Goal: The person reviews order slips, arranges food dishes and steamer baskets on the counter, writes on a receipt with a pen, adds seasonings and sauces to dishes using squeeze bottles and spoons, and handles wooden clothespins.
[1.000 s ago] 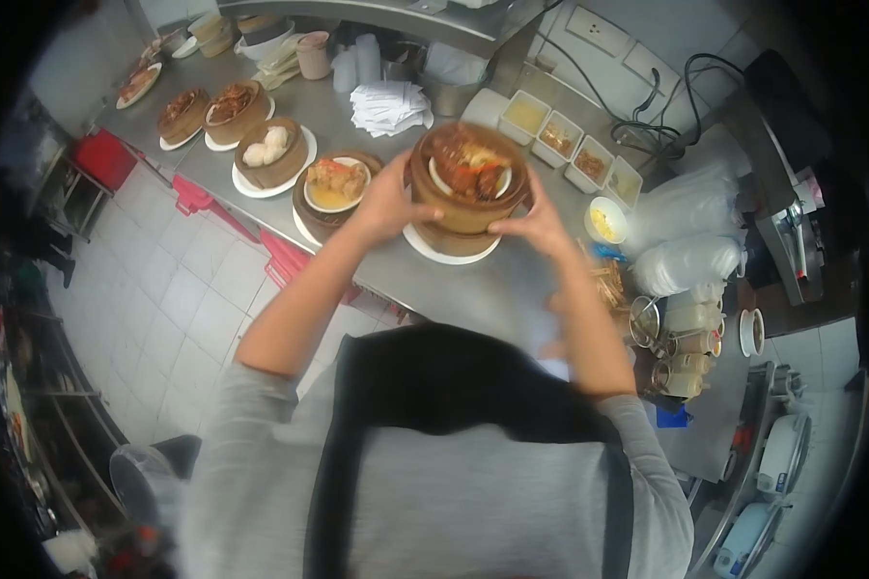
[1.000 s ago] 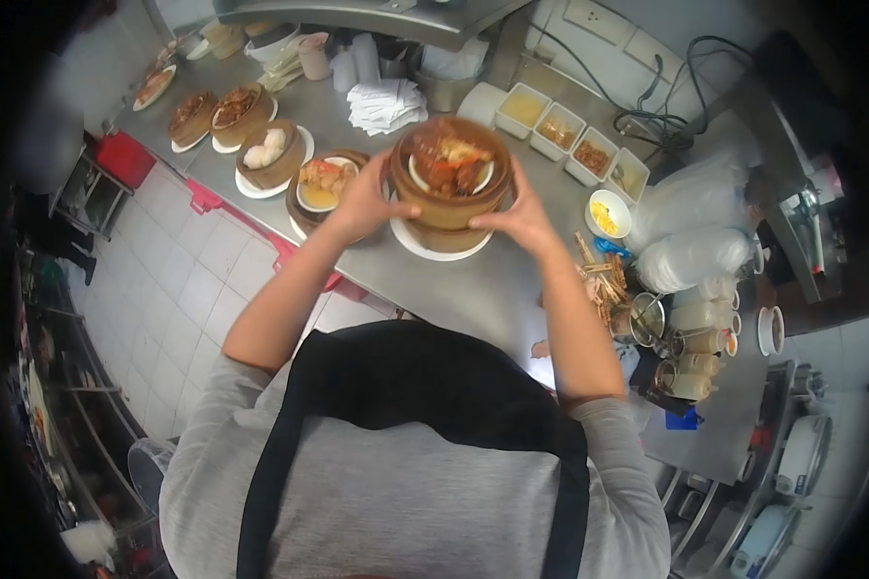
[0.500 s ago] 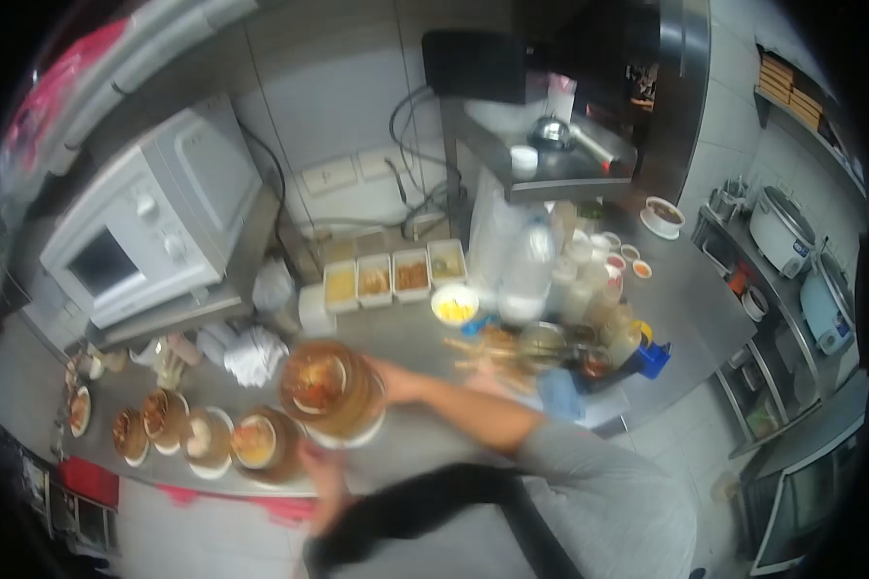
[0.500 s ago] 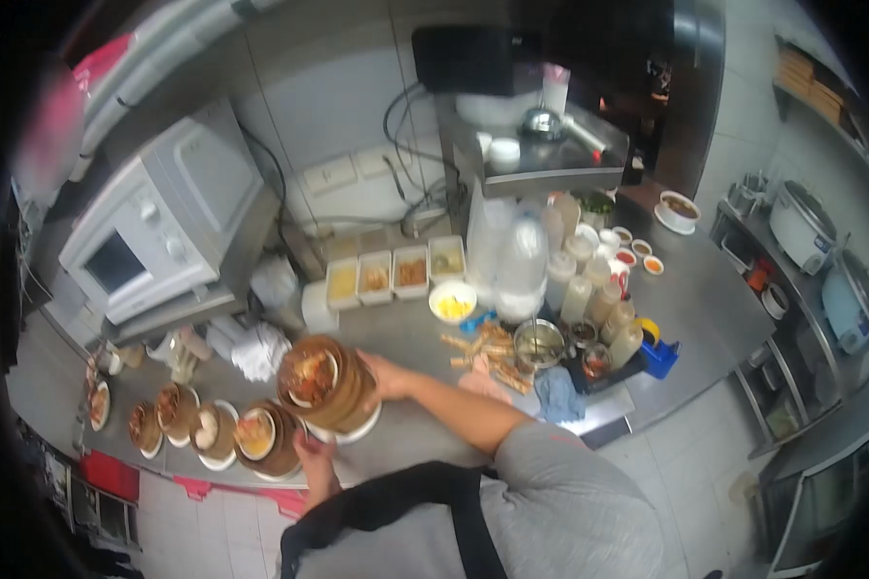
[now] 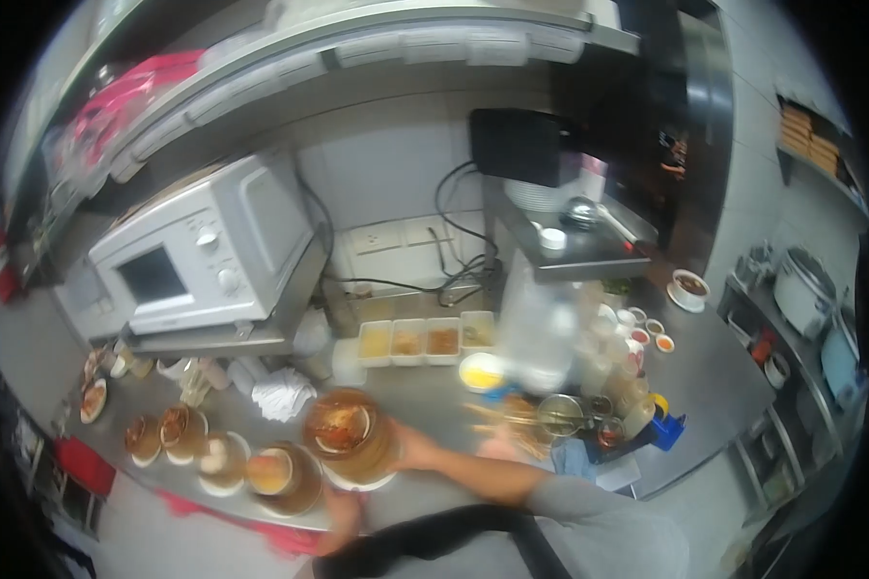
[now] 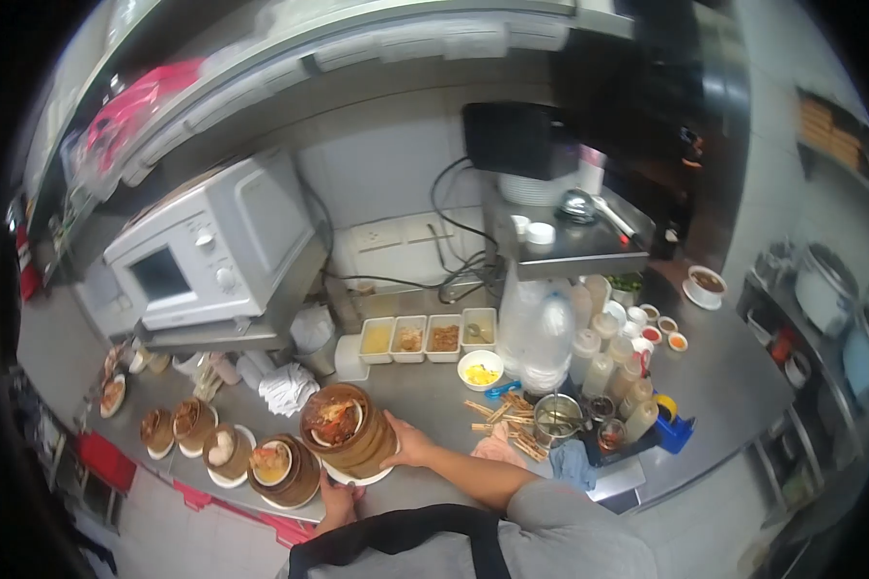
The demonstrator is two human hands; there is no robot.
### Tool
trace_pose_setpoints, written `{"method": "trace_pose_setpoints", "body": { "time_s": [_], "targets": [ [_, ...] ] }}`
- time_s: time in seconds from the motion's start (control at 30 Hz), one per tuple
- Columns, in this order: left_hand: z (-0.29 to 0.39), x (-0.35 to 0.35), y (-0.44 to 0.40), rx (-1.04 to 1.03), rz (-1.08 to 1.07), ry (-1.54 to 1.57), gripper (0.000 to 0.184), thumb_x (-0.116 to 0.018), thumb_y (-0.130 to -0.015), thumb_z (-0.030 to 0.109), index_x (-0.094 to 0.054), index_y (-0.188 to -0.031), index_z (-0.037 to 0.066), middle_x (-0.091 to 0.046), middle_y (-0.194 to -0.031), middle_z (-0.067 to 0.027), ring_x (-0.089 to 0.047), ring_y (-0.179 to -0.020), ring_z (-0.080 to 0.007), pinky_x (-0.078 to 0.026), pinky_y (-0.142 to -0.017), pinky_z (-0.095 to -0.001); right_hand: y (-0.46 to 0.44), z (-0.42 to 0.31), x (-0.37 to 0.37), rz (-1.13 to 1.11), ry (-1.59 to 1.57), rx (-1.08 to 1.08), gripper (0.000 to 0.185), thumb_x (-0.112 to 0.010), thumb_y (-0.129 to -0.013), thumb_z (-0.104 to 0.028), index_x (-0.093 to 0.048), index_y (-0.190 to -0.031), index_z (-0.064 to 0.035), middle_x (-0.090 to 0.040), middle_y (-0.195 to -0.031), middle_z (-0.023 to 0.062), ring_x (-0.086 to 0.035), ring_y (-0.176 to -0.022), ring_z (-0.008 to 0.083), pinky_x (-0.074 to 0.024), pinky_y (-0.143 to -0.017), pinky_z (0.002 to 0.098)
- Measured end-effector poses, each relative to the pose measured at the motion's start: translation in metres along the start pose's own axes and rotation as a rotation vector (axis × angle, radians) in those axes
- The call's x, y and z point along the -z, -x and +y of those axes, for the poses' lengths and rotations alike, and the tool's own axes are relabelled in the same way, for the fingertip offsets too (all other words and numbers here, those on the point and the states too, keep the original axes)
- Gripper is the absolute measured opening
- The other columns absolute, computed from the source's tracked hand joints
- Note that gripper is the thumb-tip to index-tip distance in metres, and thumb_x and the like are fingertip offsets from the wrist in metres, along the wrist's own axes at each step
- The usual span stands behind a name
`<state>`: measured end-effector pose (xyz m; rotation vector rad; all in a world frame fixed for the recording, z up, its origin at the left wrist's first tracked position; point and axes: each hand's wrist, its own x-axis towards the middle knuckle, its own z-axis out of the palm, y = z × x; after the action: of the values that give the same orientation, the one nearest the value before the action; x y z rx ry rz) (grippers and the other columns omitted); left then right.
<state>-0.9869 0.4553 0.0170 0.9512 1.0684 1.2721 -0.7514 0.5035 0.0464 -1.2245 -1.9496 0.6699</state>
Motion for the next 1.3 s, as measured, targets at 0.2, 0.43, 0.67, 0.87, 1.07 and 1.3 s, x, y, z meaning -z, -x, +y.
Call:
{"method": "trace_pose_setpoints", "body": {
  "time_s": [0.2, 0.43, 0.67, 0.87, 1.07, 1.3],
  "targets": [
    [-0.001, -0.017, -0.005, -0.123, -0.014, -0.106, 0.084, -0.048, -0.084, -0.009, 0.005, -0.143, 0.018, -0.059, -0.098, -0.0164, -0.064, -0.071, -0.0243, -0.055, -0.056, -0.0340, -0.027, -0.019, 0.079, -0.615, 0.438, -0.228, 0.090, -0.080, -0.059, -0.037, -0.041, -0.130, 0.0033, -0.049, -0.125, 0.0246, -0.044, -0.119, 0.0364, -0.0379, -0.099, 0.0403],
    [0.054, 0.016, 0.038, 0.330, -0.378, -0.146, 0.069, -0.053, -0.090, 0.008, -0.008, -0.142, 0.011, -0.064, -0.095, -0.0173, -0.065, -0.079, -0.0251, -0.054, -0.069, -0.0343, -0.091, -0.258, 0.266, -0.117, 0.398, 0.111, 0.024, -0.058, -0.081, -0.007, -0.060, -0.105, -0.0058, -0.065, -0.098, 0.0082, -0.062, -0.091, 0.0195, -0.0485, -0.082, 0.0317],
    [0.004, 0.132, 0.116, 0.166, -0.398, 0.163, 0.037, -0.059, -0.086, 0.012, -0.050, -0.122, 0.003, -0.064, -0.101, -0.0140, -0.063, -0.089, -0.0182, -0.050, -0.079, -0.0300, -0.214, -0.391, 0.294, 0.074, 0.601, 0.434, 0.028, -0.054, -0.078, 0.000, -0.061, -0.106, -0.0033, -0.063, -0.106, 0.0111, -0.059, -0.100, 0.0223, -0.0462, -0.089, 0.0324],
    [-0.021, 0.239, 0.128, 0.367, -0.023, 0.041, 0.039, -0.063, -0.081, 0.017, -0.054, -0.118, 0.006, -0.065, -0.098, -0.0149, -0.063, -0.086, -0.0224, -0.052, -0.078, -0.0319, -0.269, -0.406, 0.275, 0.278, 0.934, 0.571, 0.039, -0.048, -0.075, 0.002, -0.059, -0.112, -0.0019, -0.046, -0.132, 0.0165, -0.047, -0.118, 0.0329, -0.0392, -0.099, 0.0365],
    [-0.039, 0.286, 0.097, 0.439, 0.053, 0.286, 0.041, -0.064, -0.081, 0.027, -0.056, -0.117, 0.009, -0.065, -0.093, -0.0167, -0.063, -0.082, -0.0235, -0.052, -0.077, -0.0318, -0.241, -0.386, 0.313, 0.575, 0.880, 0.547, 0.043, -0.052, -0.079, 0.000, -0.052, -0.121, -0.0026, -0.038, -0.138, 0.0151, -0.043, -0.121, 0.0333, -0.0373, -0.101, 0.0371],
    [0.020, 0.234, 0.085, 0.320, -0.106, -0.042, 0.041, -0.064, -0.081, 0.025, -0.056, -0.117, 0.007, -0.065, -0.092, -0.0153, -0.062, -0.081, -0.0221, -0.051, -0.075, -0.0312, -0.213, -0.377, 0.337, 0.768, 0.994, 0.423, 0.047, -0.050, -0.079, 0.000, -0.046, -0.126, -0.0028, -0.038, -0.138, 0.0117, -0.044, -0.120, 0.0322, -0.0398, -0.098, 0.0380]
  ]
}}
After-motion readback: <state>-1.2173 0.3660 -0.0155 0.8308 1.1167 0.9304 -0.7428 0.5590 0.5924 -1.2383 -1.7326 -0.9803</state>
